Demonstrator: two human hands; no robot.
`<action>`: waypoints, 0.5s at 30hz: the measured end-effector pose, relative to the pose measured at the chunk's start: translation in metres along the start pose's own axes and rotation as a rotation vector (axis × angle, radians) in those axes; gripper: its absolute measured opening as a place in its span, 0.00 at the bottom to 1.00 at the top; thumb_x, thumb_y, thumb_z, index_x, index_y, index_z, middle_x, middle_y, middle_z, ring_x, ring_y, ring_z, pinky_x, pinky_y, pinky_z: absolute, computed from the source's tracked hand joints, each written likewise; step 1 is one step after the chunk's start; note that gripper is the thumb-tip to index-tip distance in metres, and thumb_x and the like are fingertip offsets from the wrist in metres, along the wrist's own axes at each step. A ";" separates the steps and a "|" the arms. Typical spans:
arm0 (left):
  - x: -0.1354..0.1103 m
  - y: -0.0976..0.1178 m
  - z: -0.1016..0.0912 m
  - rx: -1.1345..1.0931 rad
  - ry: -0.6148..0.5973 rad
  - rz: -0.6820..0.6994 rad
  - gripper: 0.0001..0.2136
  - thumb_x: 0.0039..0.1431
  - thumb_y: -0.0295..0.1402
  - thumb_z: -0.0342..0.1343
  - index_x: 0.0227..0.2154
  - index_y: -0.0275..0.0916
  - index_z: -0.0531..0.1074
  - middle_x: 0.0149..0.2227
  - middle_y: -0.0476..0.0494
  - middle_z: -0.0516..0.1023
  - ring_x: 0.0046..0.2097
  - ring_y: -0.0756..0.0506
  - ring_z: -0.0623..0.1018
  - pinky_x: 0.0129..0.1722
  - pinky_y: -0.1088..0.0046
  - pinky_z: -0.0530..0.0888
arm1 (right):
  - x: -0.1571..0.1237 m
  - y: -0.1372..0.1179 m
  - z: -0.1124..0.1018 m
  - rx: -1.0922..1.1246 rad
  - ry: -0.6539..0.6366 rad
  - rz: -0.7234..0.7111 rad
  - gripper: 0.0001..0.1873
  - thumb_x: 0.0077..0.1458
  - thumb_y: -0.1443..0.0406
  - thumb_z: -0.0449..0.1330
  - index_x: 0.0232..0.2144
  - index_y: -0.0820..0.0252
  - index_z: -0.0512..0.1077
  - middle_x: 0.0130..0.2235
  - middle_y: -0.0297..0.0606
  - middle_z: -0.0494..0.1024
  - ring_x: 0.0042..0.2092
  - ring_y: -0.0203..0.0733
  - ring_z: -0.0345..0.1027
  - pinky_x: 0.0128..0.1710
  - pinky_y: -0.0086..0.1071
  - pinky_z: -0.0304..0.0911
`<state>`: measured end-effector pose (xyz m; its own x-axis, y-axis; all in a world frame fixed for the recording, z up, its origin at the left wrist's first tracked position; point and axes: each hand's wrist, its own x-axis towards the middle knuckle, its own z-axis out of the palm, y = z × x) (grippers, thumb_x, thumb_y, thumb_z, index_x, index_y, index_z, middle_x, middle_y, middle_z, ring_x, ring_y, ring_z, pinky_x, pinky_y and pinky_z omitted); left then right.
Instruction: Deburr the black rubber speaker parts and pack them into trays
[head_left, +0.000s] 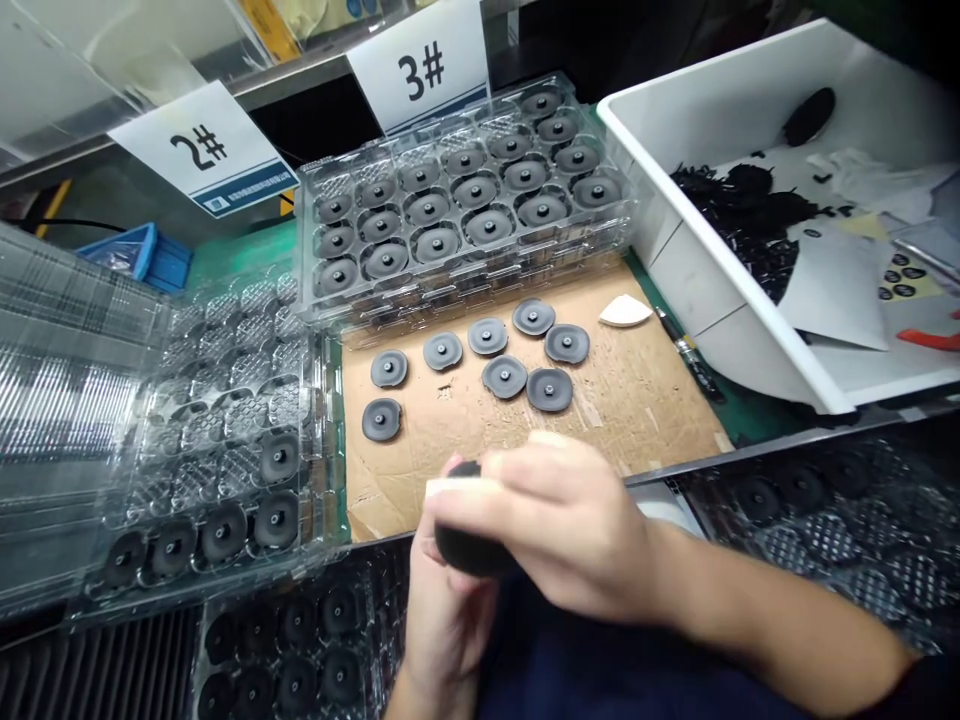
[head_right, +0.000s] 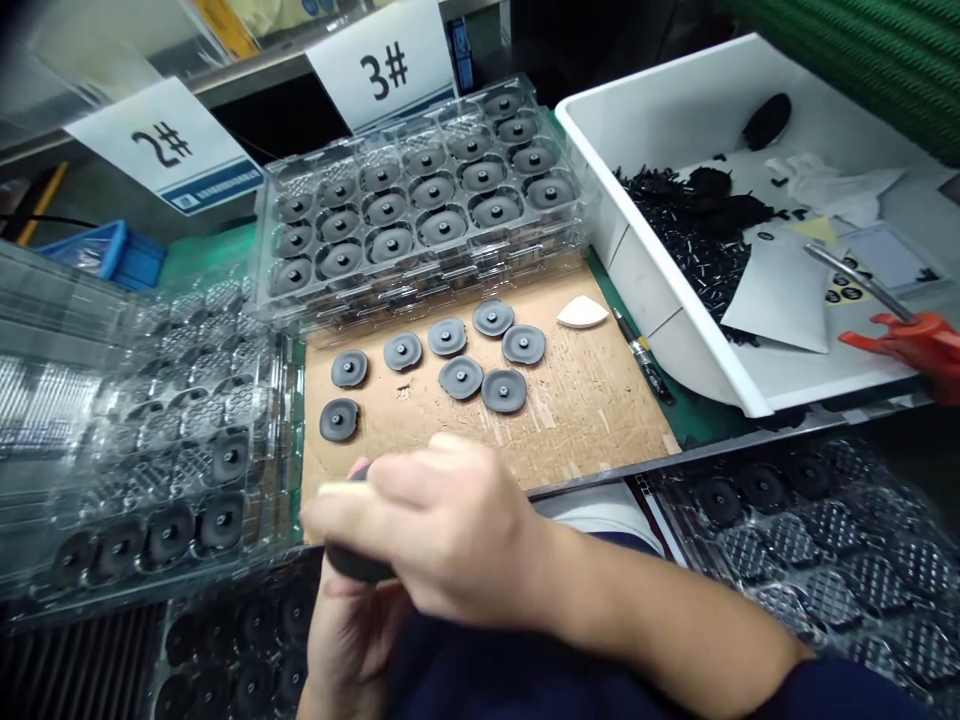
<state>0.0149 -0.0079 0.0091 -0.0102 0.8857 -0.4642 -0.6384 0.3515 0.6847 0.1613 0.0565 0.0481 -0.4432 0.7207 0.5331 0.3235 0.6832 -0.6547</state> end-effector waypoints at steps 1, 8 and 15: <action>-0.001 0.000 -0.002 -0.007 0.017 0.033 0.26 0.37 0.36 0.69 0.45 0.48 0.74 0.45 0.47 0.80 0.47 0.44 0.78 0.44 0.78 0.74 | -0.001 0.006 0.004 -0.036 -0.028 0.041 0.14 0.61 0.69 0.49 0.42 0.61 0.74 0.34 0.36 0.79 0.35 0.36 0.70 0.32 0.31 0.59; -0.003 0.006 -0.015 -0.090 0.038 0.088 0.26 0.36 0.40 0.69 0.43 0.50 0.75 0.48 0.47 0.79 0.46 0.43 0.79 0.41 0.79 0.76 | -0.075 0.061 0.049 0.043 -0.255 0.479 0.12 0.59 0.67 0.53 0.42 0.56 0.75 0.34 0.37 0.79 0.35 0.36 0.71 0.36 0.30 0.61; 0.002 0.006 -0.003 -0.079 -0.027 0.032 0.26 0.36 0.41 0.69 0.43 0.52 0.75 0.46 0.50 0.80 0.44 0.43 0.79 0.45 0.74 0.75 | -0.044 0.028 0.026 0.049 -0.030 0.564 0.14 0.61 0.65 0.51 0.46 0.59 0.72 0.39 0.38 0.78 0.37 0.36 0.71 0.34 0.29 0.64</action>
<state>0.0090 -0.0047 0.0108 -0.0114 0.9042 -0.4270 -0.6967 0.2991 0.6520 0.1676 0.0412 -0.0077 -0.2370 0.9683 0.0791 0.4778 0.1870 -0.8583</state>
